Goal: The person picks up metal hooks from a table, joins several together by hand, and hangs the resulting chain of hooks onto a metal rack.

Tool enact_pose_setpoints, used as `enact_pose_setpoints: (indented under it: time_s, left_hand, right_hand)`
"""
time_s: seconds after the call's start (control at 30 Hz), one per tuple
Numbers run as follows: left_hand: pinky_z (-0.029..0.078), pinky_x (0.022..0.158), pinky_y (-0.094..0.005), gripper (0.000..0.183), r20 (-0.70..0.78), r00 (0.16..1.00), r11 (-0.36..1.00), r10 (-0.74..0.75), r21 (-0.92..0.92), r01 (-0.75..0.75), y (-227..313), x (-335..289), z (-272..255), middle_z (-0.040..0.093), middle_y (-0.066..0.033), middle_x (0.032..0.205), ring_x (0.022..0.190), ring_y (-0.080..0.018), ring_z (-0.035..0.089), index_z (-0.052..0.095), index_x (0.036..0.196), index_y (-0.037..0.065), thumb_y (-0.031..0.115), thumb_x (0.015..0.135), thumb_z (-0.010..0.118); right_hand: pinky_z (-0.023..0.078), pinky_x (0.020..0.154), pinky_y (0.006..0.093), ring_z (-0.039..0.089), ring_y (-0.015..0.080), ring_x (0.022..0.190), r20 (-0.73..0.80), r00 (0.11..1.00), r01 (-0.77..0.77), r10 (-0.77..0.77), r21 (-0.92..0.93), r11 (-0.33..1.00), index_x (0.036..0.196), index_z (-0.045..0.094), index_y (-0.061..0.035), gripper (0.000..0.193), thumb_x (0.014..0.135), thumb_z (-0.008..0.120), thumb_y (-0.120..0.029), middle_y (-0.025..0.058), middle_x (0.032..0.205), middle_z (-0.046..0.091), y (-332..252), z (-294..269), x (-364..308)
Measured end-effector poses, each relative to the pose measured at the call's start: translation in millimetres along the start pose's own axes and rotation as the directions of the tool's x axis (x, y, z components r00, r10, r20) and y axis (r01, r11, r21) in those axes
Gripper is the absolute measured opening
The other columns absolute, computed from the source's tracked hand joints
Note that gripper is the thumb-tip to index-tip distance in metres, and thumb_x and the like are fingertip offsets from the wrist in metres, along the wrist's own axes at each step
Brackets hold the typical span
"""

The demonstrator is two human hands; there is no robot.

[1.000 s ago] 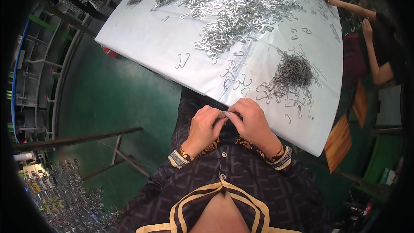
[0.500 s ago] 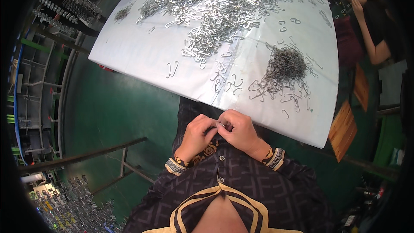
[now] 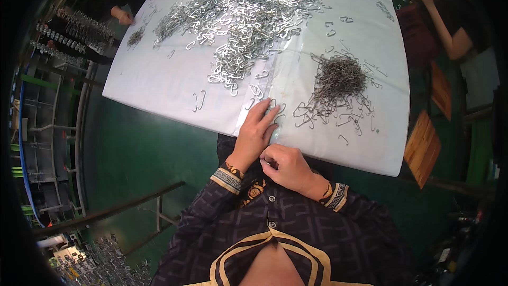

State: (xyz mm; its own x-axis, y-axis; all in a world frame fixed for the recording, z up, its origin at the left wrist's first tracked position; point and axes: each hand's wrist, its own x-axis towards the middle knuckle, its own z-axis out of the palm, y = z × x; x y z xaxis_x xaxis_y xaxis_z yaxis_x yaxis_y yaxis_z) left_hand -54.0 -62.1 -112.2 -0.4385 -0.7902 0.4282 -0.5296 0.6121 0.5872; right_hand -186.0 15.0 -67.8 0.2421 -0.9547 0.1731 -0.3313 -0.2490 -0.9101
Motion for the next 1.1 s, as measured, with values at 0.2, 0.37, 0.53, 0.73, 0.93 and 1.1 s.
enact_pose_setpoints:
  time_s: [0.2,0.37,0.53,0.73,0.93,1.1]
  left_hand:
    - [0.048,0.095,-0.0415,0.031,0.028,0.998,0.997,0.055,0.055,-0.056,-13,8,14,0.063,-0.0137,0.118,0.115,-0.0351,0.056,0.067,0.108,0.003,-0.001,0.077,0.067]
    - [0.048,0.088,-0.041,0.029,-0.031,0.994,0.973,0.101,0.213,-0.092,-6,22,9,0.065,-0.0096,0.112,0.104,-0.0305,0.059,0.069,0.103,0.004,-0.001,0.074,0.065]
    - [0.045,0.092,-0.0399,0.038,0.189,0.931,0.928,0.314,0.146,-0.342,5,30,14,0.063,-0.0035,0.119,0.109,-0.0262,0.056,0.069,0.106,0.007,0.005,0.069,0.064]
    - [0.045,0.087,-0.0382,0.028,0.156,0.962,0.942,0.226,0.218,-0.256,-1,20,-5,0.067,-0.001,0.104,0.1,-0.024,0.059,0.07,0.098,0.008,0.006,0.069,0.067]
    - [0.045,0.073,-0.0363,0.016,0.074,0.985,0.958,0.153,0.232,-0.167,1,28,1,0.06,-0.002,0.082,0.081,-0.0231,0.055,0.069,0.087,0.008,0.006,0.072,0.067]
    - [0.047,0.068,-0.0325,0.004,0.227,0.963,0.891,0.145,0.393,-0.227,4,36,22,0.057,-0.0064,0.077,0.078,-0.0244,0.056,0.063,0.07,0.007,0.01,0.068,0.061]
  right_hand:
    - [0.048,0.057,0.04,0.06,0.0327,0.063,-0.022,1.0,0.007,-0.008,-0.002,1.0,0.078,0.054,-0.0004,0.014,0.077,0.067,-0.002,0.0133,0.072,0.058,3,-2,-2]
    - [0.048,0.058,0.0406,0.06,0.0334,0.065,-0.012,1.0,0.003,-0.003,-0.01,1.0,0.079,0.054,-0.0006,0.014,0.077,0.067,-0.003,0.0135,0.073,0.057,3,-4,-1]
    - [0.048,0.058,0.0412,0.06,0.0341,0.065,-0.007,0.999,0.032,-0.032,-0.013,0.999,0.08,0.054,-0.0011,0.014,0.077,0.068,-0.003,0.0136,0.073,0.057,4,-2,-2]
    - [0.048,0.058,0.0407,0.06,0.0338,0.065,-0.023,0.999,-0.04,0.04,-0.006,0.999,0.08,0.055,-0.001,0.014,0.077,0.069,-0.004,0.0139,0.073,0.058,4,-4,-5]
    - [0.048,0.058,0.0403,0.061,0.0333,0.065,-0.016,0.998,-0.057,0.058,0.004,0.998,0.08,0.055,-0.0008,0.015,0.077,0.069,-0.003,0.0141,0.073,0.059,4,-1,-5]
    - [0.047,0.057,0.0381,0.06,0.0312,0.062,-0.03,0.996,-0.085,0.084,-0.016,0.996,0.079,0.053,-0.0008,0.016,0.077,0.069,-0.002,0.0135,0.073,0.058,6,-2,-7]
